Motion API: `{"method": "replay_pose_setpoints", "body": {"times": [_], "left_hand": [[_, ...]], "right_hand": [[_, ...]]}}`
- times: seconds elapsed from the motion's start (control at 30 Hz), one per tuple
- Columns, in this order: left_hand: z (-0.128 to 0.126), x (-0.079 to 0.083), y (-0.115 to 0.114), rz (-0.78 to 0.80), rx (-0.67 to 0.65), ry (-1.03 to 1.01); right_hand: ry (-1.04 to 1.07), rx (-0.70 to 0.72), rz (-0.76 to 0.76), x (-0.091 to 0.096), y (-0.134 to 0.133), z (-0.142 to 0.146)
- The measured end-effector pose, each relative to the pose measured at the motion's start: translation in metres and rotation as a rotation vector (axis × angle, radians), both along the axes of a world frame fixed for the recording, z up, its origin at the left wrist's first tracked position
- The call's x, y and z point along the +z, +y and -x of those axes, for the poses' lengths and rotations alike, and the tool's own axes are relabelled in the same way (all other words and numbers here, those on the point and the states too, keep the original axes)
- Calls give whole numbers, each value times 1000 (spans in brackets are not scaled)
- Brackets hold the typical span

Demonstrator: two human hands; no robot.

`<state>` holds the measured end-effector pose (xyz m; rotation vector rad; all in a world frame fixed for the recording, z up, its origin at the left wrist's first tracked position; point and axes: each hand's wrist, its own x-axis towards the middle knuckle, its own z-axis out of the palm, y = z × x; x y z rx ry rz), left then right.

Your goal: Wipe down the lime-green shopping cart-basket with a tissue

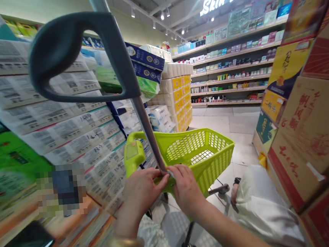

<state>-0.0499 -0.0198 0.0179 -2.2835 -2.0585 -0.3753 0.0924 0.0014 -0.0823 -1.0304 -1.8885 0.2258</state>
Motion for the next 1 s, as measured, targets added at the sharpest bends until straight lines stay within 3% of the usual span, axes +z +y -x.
{"method": "replay_pose_setpoints", "body": {"times": [0.13,0.33,0.63,0.87,1.0], "left_hand": [[1,1,0,13,-3,14],[2,1,0,13,0,6],[3,3,2,19,43,22],[11,1,8,28,57,6],[10,1,11,28,67,8]], "right_hand": [[-22,35,-6,3,0,-2],[-22,-112,59,-13,19,-23],[-51,80,10,8,-1,1],[-132,-106,55,-18,34,-37],[-134,-78,52,-8,29,-27]]}}
